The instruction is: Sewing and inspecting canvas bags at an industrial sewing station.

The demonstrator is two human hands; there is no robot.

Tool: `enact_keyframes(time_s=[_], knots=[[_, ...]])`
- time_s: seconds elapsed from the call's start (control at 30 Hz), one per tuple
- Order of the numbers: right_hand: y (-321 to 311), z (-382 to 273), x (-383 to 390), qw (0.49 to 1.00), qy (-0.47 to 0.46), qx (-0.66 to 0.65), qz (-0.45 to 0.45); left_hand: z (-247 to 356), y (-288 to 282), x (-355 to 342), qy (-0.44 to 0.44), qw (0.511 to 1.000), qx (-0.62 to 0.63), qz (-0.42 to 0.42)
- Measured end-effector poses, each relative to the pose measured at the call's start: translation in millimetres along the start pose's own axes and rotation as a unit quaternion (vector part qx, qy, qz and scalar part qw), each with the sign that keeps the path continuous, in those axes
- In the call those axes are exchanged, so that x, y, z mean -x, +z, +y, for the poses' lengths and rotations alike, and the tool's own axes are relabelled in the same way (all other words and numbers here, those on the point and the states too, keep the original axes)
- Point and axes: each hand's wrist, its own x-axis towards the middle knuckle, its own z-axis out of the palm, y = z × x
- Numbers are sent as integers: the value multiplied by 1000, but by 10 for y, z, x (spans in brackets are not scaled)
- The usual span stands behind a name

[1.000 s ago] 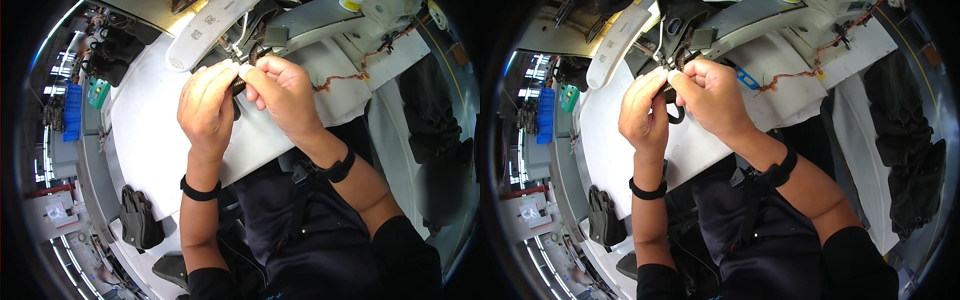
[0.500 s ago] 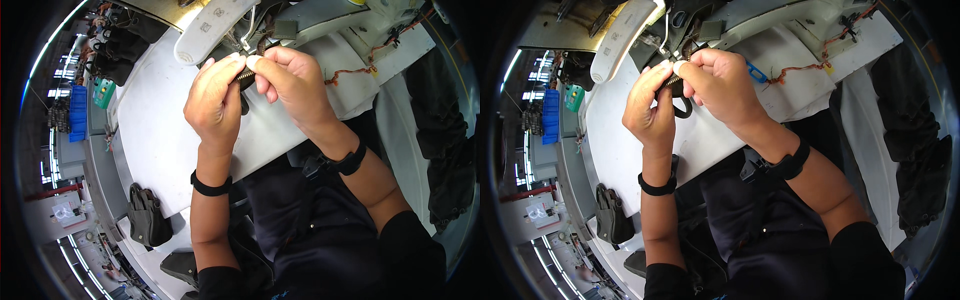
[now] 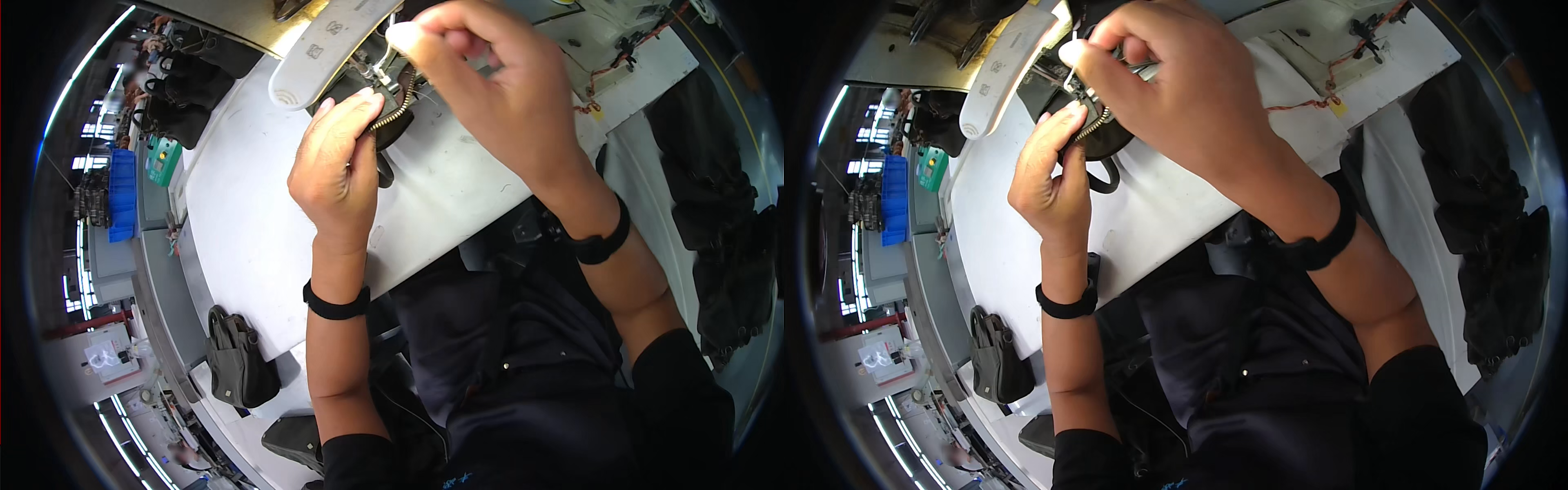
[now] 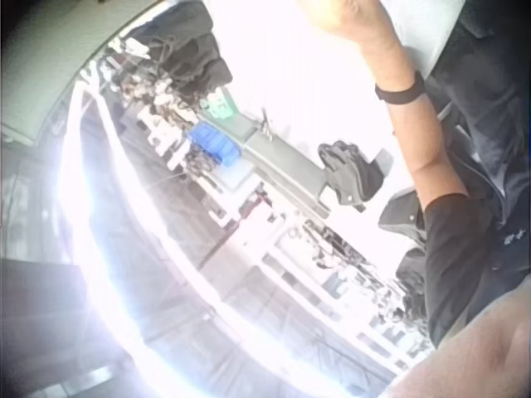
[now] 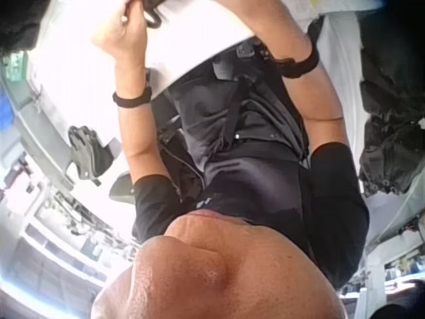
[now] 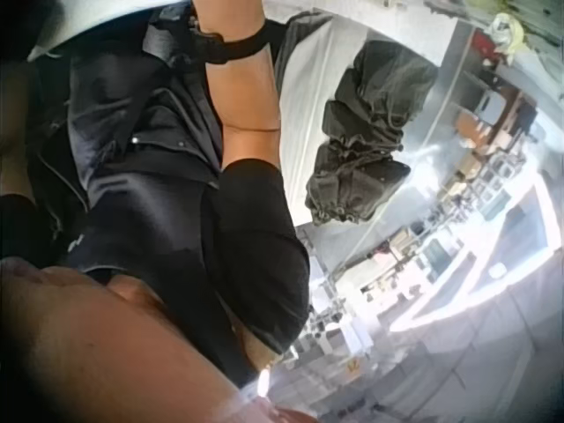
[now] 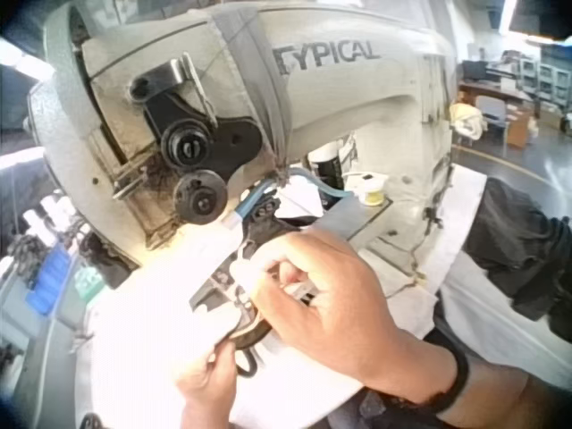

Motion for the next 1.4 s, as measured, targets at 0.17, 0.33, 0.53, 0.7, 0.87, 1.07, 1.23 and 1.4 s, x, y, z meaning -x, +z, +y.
enact_keyframes(time_s=[0.17,0.33,0.53,0.7,0.87,1.07,1.23,1.4], knots=[[157,162,-199,991,-130,27,2,-40,-4,2,-8,1000,21,1],[27,100,-175,986,-86,25,-141,-42,11,5,-16,999,45,6],[259,264,-46,969,-194,137,69,12,29,8,-23,998,48,18],[-73,252,306,996,-75,43,32,174,-25,15,4,999,-32,-19],[-127,114,464,908,280,-261,-172,194,-48,20,24,998,-64,2],[-40,59,301,801,400,-412,-170,274,-71,-41,-29,997,-54,-37],[73,64,292,865,351,-336,-126,239,-43,-33,22,993,-111,-42],[72,57,198,907,320,-242,-126,179,-24,-57,52,990,-129,-37]])
